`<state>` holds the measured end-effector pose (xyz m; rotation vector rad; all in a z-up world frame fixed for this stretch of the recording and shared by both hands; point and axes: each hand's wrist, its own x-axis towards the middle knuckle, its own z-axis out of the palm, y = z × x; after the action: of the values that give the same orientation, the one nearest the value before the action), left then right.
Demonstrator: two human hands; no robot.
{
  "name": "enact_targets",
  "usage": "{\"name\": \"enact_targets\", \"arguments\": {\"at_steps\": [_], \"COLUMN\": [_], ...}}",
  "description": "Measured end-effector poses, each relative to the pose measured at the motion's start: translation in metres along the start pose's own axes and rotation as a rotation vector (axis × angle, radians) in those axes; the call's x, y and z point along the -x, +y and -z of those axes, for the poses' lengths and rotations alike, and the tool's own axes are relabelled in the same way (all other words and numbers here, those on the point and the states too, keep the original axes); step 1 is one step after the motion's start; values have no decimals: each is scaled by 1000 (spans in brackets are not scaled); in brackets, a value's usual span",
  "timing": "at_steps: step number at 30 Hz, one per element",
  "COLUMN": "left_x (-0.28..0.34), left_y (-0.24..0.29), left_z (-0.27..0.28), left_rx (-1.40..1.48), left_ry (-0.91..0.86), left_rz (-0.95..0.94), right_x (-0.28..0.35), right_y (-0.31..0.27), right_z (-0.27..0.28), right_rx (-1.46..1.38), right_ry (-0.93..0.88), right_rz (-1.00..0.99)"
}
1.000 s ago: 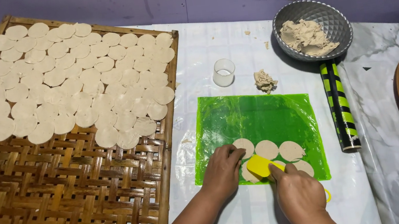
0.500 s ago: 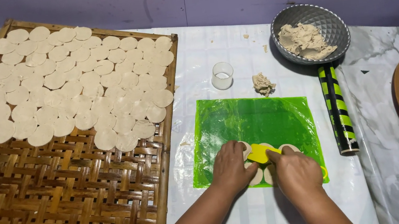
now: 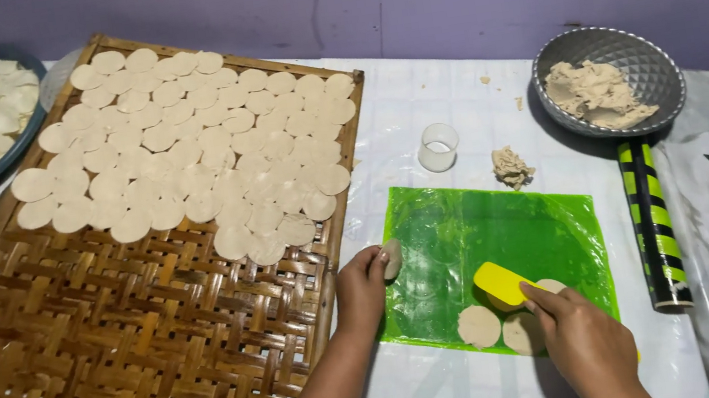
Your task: Transferring cut dough circles to a tray and flattening fresh dough using a rolling pin.
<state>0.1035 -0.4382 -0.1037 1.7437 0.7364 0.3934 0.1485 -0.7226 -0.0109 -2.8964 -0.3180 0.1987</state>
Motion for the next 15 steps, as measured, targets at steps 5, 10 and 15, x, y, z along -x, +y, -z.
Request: {"name": "enact_targets", "arguments": {"at_steps": [5, 10, 15], "left_x": [1, -12, -13], "left_y": [10, -11, 1], "left_z": [63, 96, 109], "left_rx": [-153, -316, -351], "left_ry": [98, 341, 397], "left_rz": [-104, -209, -85], "right_x": [2, 6, 9], "right_y": [1, -2, 0], "right_z": [0, 0, -3], "right_rx": [11, 6, 7], "right_ry": [-59, -44, -23], "right_rz": [-24, 6, 26]}}
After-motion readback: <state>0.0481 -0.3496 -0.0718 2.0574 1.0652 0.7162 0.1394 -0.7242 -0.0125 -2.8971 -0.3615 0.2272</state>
